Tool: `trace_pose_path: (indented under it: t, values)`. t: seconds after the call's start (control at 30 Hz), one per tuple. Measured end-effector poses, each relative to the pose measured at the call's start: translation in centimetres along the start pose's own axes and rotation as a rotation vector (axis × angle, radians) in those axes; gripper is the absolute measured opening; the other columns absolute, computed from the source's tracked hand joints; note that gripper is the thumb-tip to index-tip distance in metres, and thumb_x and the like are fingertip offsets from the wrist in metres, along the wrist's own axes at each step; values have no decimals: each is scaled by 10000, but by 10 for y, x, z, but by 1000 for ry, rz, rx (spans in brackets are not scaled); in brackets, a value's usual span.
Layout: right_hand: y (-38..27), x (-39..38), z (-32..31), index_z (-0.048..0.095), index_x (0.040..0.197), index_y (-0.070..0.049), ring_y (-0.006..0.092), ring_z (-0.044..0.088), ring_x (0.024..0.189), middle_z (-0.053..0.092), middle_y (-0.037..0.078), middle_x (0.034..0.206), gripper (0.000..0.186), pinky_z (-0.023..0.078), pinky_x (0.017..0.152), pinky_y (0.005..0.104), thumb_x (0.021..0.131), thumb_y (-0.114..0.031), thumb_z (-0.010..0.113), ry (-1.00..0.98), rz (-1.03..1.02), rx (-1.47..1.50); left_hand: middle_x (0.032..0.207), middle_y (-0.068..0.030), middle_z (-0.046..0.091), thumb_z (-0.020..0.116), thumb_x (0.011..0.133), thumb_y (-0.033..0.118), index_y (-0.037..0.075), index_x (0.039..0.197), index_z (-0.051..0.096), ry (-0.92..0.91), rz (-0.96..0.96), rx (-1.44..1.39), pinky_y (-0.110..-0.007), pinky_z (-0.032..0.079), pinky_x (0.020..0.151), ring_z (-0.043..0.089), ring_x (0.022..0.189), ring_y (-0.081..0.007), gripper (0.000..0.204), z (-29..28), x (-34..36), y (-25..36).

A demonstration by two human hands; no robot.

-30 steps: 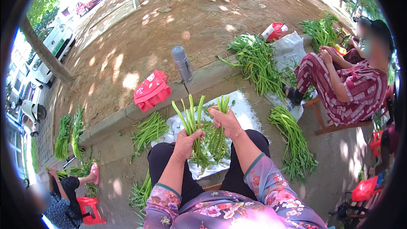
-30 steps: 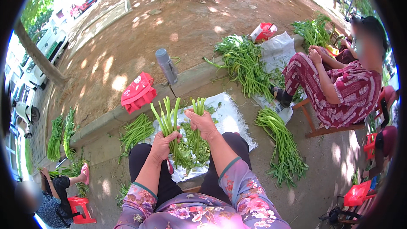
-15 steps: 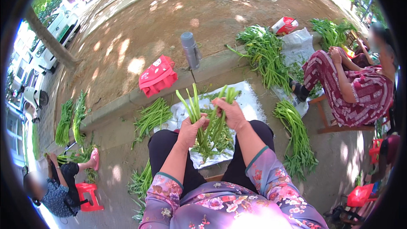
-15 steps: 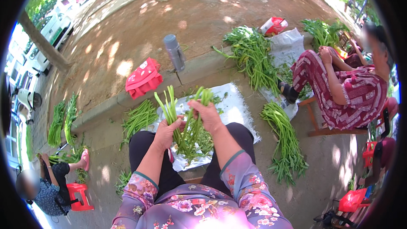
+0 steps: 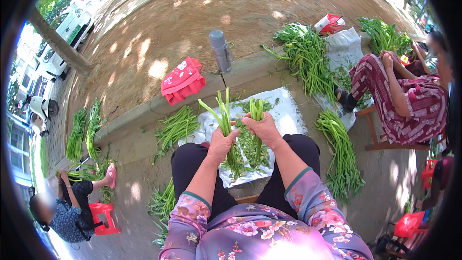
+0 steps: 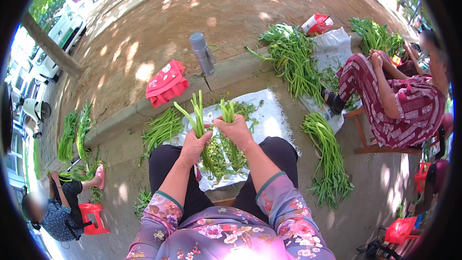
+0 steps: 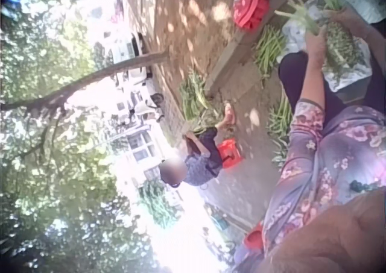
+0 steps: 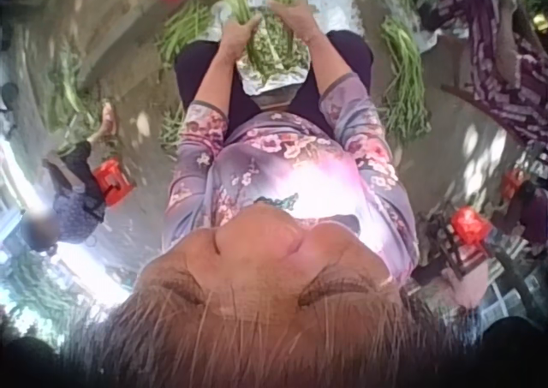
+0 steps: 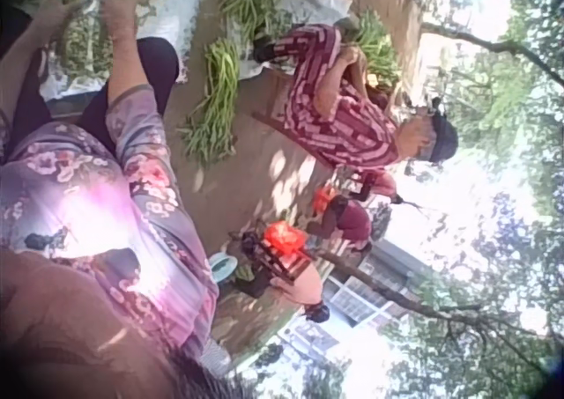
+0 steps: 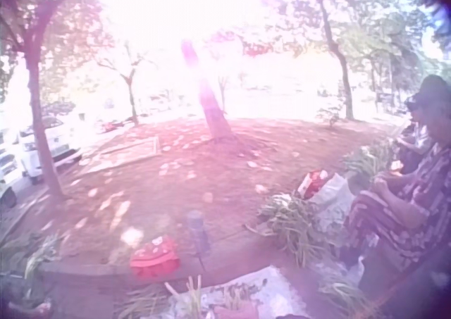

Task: The person plucks leaves and tips from stems of water spinach by hand, discarding the stems onto a central sheet.

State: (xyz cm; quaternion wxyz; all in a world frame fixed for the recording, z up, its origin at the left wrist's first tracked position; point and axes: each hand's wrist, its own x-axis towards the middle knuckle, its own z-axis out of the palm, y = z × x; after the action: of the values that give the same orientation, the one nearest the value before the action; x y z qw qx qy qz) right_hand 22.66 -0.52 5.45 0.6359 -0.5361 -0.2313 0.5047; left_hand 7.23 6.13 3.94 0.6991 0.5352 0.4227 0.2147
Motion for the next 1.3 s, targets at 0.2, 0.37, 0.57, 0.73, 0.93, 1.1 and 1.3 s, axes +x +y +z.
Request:
trace_pose_path:
  t: [0.2, 0.37, 0.57, 0.73, 0.93, 1.1, 1.3]
  values:
    - [8, 3, 19, 631, 859, -19, 60, 537, 615, 598, -8, 722, 170, 455, 546, 222, 748, -96, 734, 27, -51, -34, 784, 22, 532, 660, 807, 83, 17, 1138, 517, -2, 144, 166, -226, 405, 594, 468, 660, -69, 366, 13, 0, -6]
    - [18, 9, 16, 632, 927, 11, 84, 584, 713, 649, 32, 832, 215, 488, 642, 250, 728, -30, 701, 41, -53, -81, 869, 6, 532, 648, 809, 60, 17, 1144, 478, -43, 154, 294, -259, 423, 654, 480, 745, -87, 379, 20, -5, -2]
    - [16, 10, 11, 654, 896, 0, 60, 545, 606, 626, -3, 758, 147, 435, 519, 227, 754, -34, 640, 64, 0, -137, 832, 5, 517, 626, 837, 90, 33, 1101, 489, -112, 107, 64, -253, 420, 657, 472, 722, -90, 302, 22, -8, 2]
    - [6, 8, 9, 646, 867, -9, 53, 516, 566, 612, -12, 706, 135, 421, 488, 227, 740, -55, 648, 54, 30, -161, 785, 0, 523, 599, 876, 131, 52, 1042, 509, -100, -50, -57, -251, 421, 627, 484, 683, -100, 205, 16, -6, 2]
    - [14, 10, 5, 640, 835, -34, 41, 437, 452, 562, -31, 634, 89, 338, 393, 212, 750, -60, 642, 32, 41, -29, 776, -17, 562, 593, 877, 118, 59, 1012, 520, -39, -77, -209, -260, 454, 620, 550, 710, -119, 165, 11, 0, -5]
    - [15, 9, 7, 638, 840, -28, 47, 440, 446, 555, -29, 627, 96, 338, 393, 209, 749, -59, 640, 42, 57, -8, 764, -24, 566, 601, 869, 109, 52, 991, 523, 45, -32, -225, -254, 449, 587, 551, 671, -115, 155, 12, 2, -12]
    - [12, 6, 9, 638, 868, -15, 50, 445, 448, 563, -13, 640, 129, 348, 398, 214, 744, -54, 643, -13, 101, -41, 687, 12, 515, 622, 849, 97, 32, 905, 540, 290, -24, -180, -245, 361, 490, 445, 539, -83, 119, 3, 9, -15]
